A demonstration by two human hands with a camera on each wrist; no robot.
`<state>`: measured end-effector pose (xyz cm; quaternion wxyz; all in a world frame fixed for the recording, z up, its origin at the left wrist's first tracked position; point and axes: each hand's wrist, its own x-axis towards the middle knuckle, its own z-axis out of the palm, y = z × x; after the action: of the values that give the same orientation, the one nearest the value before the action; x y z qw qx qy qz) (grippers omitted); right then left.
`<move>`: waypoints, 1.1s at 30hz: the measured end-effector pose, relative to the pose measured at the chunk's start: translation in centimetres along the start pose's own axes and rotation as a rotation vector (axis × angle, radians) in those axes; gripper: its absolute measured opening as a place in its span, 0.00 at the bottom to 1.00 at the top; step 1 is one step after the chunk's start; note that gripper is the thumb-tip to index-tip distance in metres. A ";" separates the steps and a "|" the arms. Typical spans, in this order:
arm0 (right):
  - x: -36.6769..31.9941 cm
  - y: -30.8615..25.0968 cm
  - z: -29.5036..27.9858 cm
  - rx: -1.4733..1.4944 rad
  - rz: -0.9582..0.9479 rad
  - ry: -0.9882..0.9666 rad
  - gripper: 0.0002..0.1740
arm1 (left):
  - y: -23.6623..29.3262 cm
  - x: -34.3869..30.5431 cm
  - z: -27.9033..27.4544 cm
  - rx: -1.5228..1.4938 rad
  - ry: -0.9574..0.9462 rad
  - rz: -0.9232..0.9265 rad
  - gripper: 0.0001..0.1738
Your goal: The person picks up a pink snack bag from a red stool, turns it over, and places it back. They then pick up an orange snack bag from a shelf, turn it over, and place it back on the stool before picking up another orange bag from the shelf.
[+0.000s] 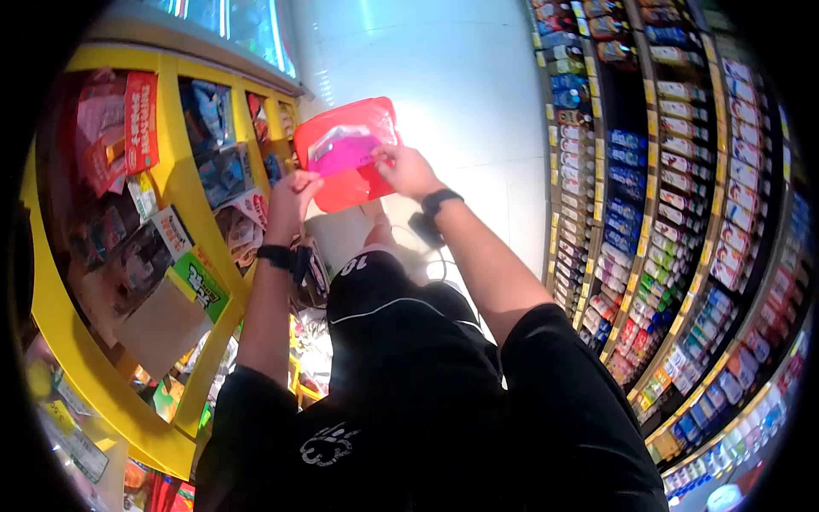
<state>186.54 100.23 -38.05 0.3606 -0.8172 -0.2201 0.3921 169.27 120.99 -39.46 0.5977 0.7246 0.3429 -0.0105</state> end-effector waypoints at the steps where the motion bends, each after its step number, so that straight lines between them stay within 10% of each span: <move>1: -1.8 0.0 -0.2 0.049 -0.017 0.045 0.15 | 0.6 -1.0 0.4 -0.075 -0.053 -0.013 0.08; 15: -28.3 6.9 -5.3 0.110 0.117 0.142 0.13 | 8.5 -9.8 10.2 0.307 -0.791 0.100 0.12; 19: -38.2 9.2 -4.2 0.118 0.097 0.347 0.12 | 13.6 -15.4 15.9 0.524 -0.923 0.611 0.09; 33: -73.7 12.8 5.1 0.559 0.286 1.048 0.15 | 24.9 -43.2 31.0 0.541 -1.425 1.112 0.07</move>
<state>139.60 46.76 -14.52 0.5656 -0.7972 0.2097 0.0254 161.19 71.70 -8.52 0.3974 0.7212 -0.5123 -0.2439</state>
